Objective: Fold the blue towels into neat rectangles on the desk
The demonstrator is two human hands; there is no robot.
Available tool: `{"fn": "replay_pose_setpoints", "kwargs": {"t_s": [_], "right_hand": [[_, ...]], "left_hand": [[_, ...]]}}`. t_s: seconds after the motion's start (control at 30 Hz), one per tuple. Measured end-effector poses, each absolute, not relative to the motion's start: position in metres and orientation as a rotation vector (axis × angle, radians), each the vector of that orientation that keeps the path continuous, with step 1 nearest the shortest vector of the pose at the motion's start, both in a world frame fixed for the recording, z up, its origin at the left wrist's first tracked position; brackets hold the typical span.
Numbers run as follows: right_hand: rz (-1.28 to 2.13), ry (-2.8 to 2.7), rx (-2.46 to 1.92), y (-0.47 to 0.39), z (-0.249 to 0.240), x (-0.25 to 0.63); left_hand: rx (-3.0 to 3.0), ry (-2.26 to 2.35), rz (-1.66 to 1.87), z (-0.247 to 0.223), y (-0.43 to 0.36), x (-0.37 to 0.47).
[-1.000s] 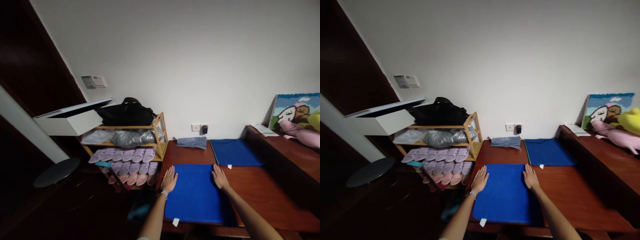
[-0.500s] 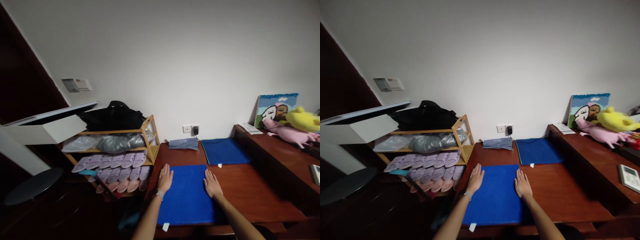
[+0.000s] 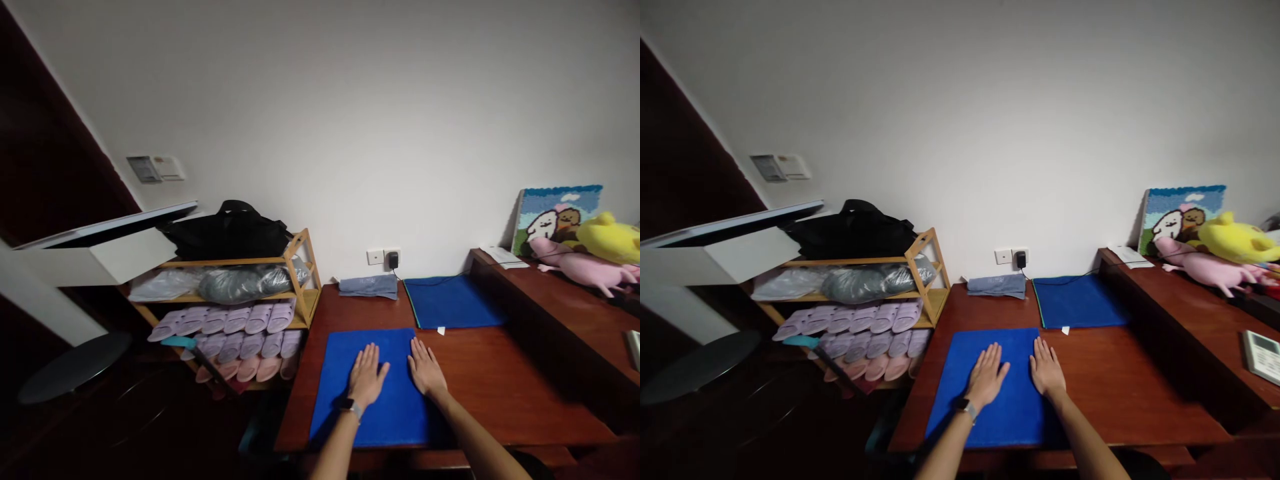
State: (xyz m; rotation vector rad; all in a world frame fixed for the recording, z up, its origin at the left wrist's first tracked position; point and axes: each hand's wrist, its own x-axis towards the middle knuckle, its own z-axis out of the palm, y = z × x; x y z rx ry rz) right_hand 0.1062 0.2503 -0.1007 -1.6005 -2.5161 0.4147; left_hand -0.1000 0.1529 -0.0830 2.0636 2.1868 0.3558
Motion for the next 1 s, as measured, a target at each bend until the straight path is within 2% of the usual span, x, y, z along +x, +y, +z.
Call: {"fn": "replay_pose_setpoints", "kwargs": {"t_s": [0.13, 0.27, 0.6, 0.83, 1.0], "right_hand": [[0.424, -2.515, -1.612, 0.249, -0.098, 0.106], [0.407, -2.522, -1.647, 0.249, -0.096, 0.104], [0.421, -2.510, -1.676, 0.221, -0.101, 0.113], [0.404, -2.501, -1.660, 0.210, -0.097, 0.113], [0.427, -2.489, -1.651, 0.210, -0.093, 0.113]], "left_hand": [[1.850, 2.461, 0.310, -0.086, 0.112, -0.177], [1.802, 2.566, 0.340, -0.091, 0.089, -0.203], [1.795, 2.559, 0.380, -0.087, 0.090, -0.196], [1.740, 2.538, 0.285, -0.082, 0.094, -0.208], [1.898, 2.503, 0.400, -0.062, 0.128, -0.152]]}}
